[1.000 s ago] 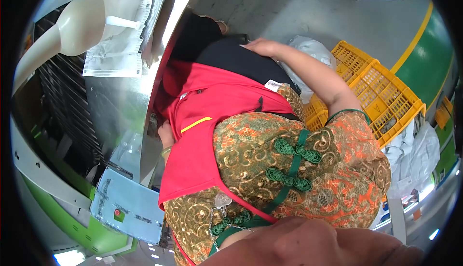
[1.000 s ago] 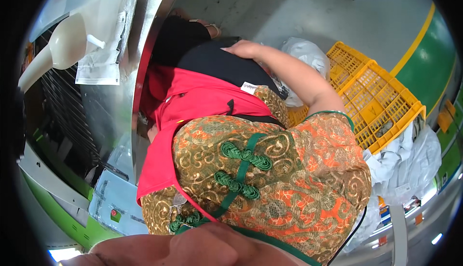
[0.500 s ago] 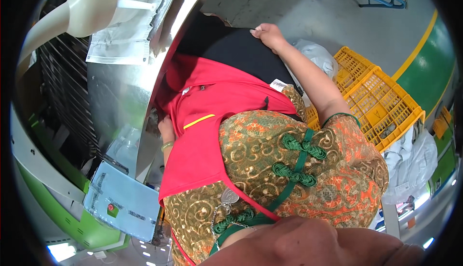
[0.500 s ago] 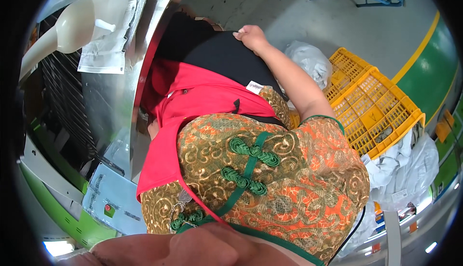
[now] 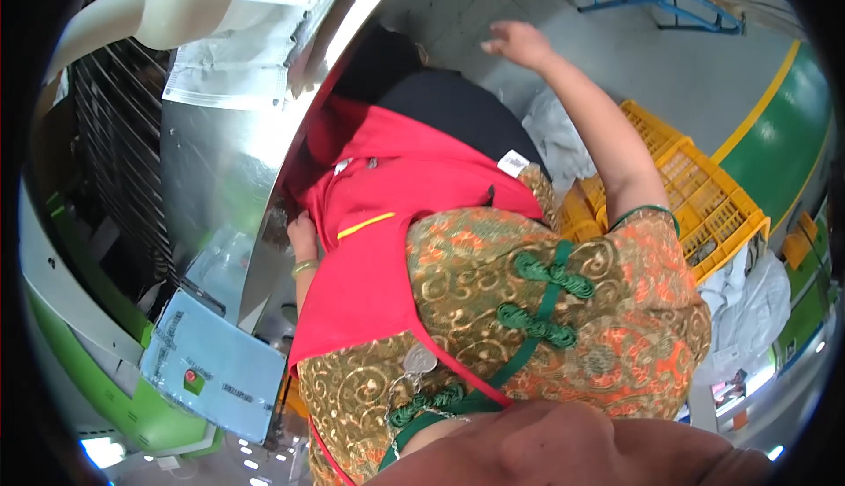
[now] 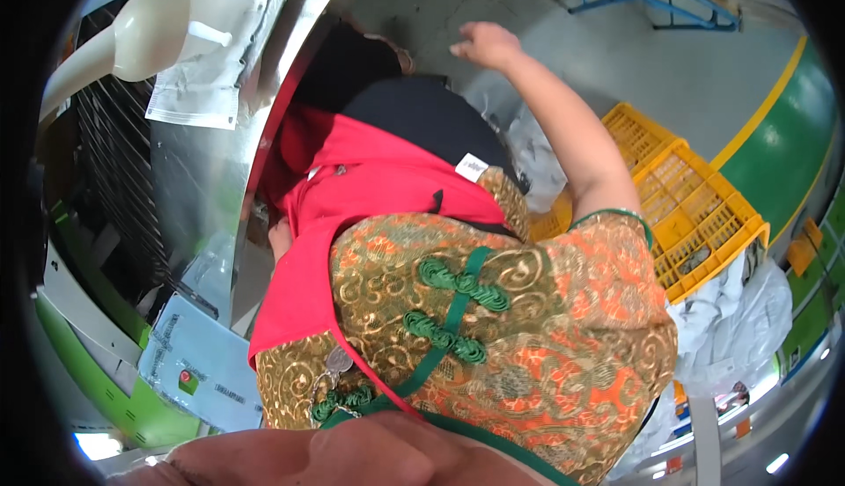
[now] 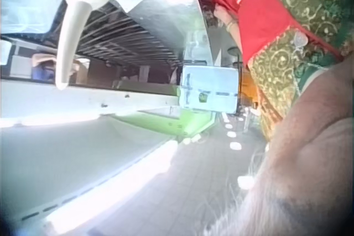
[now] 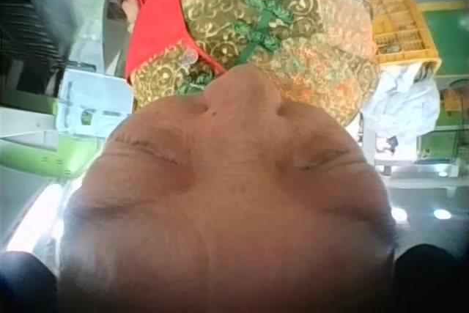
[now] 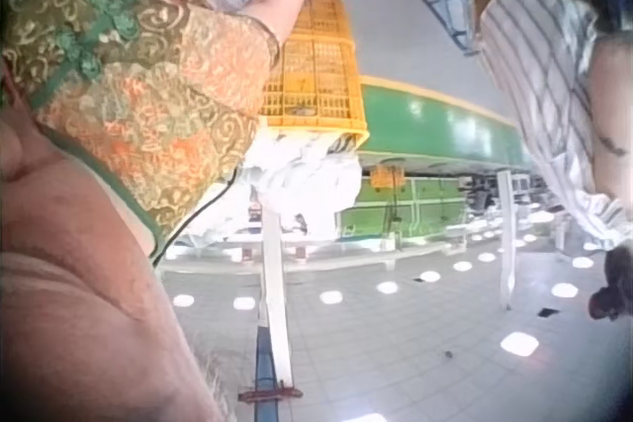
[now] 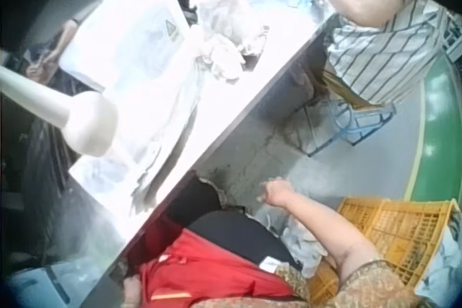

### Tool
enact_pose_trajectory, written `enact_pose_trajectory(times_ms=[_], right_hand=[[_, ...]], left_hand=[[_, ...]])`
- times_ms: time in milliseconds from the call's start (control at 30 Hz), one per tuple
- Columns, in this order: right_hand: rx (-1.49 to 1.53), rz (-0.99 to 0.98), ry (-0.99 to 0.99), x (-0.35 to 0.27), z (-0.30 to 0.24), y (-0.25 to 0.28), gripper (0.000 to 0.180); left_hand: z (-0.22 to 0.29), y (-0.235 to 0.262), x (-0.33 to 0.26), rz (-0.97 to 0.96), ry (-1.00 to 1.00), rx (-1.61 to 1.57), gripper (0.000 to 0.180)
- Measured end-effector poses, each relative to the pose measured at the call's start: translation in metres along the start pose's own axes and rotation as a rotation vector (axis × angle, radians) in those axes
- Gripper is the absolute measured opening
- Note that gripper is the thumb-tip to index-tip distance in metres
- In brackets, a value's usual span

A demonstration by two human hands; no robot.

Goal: The person is using a piece of white material to pick up lint or debris from their black pants.

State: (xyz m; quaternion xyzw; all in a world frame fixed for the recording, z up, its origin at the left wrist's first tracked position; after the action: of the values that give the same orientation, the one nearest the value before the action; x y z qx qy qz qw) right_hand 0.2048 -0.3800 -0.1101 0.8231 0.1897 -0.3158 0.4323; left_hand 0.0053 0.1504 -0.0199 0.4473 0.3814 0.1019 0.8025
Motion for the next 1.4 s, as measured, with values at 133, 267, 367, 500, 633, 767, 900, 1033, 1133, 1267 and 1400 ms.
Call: enact_pose_trajectory(times_ms=[133,267,367,500,633,767,900,1033,1133,1267,1400], right_hand=[[0.640,-0.285,0.020,-0.008,-0.038,-0.032,0.033],[0.759,-0.465,-0.017,-0.020,-0.072,-0.049,0.030],[0.755,-0.450,-0.047,-0.017,-0.076,-0.055,0.025],[0.481,-0.276,0.001,0.000,-0.069,-0.064,0.018],[0.651,-0.256,-0.056,0.007,-0.054,-0.062,0.020],[0.880,-0.394,-0.130,-0.022,-0.066,-0.042,0.048],[0.866,-0.213,0.066,-0.068,-0.090,-0.048,0.078],[0.567,0.156,0.333,-0.129,-0.102,-0.028,0.073],[0.362,0.247,0.547,-0.170,-0.101,-0.019,0.036],[0.219,0.306,0.647,-0.187,-0.101,-0.015,0.026],[0.220,0.306,0.719,-0.191,-0.104,-0.014,0.023]], left_hand=[[-0.024,-0.002,0.007,-0.055,-0.128,0.067,0.046],[-0.036,0.000,0.018,-0.092,-0.126,0.154,0.047],[-0.042,-0.001,0.019,-0.091,-0.104,0.155,0.048],[-0.047,-0.002,0.016,-0.074,-0.144,0.091,0.049],[0.007,0.008,-0.008,0.047,-0.074,0.328,0.041],[0.119,0.016,-0.053,0.214,-0.799,0.425,0.021],[0.243,-0.004,-0.075,0.019,-1.399,0.151,0.034],[0.304,-0.035,-0.078,-0.284,-1.428,0.284,0.041],[0.295,-0.040,-0.078,-0.247,-1.444,0.287,0.023],[0.279,-0.036,-0.083,-0.232,-1.434,0.188,0.010],[0.270,-0.030,-0.084,-0.232,-1.464,0.093,0.009]])
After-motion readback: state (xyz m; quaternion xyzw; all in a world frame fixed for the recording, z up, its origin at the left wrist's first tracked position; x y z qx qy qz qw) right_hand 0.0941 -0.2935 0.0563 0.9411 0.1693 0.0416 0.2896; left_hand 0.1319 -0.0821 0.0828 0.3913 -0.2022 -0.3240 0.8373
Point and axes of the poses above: each hand's wrist, its own x-axis towards the middle knuckle, its own y-axis out of the back of the hand, z = x × y, the point moved 3 cm from there along x, towards the middle knuckle, and after that the axes turned 10 degrees about -y, right-handed, at the moved point
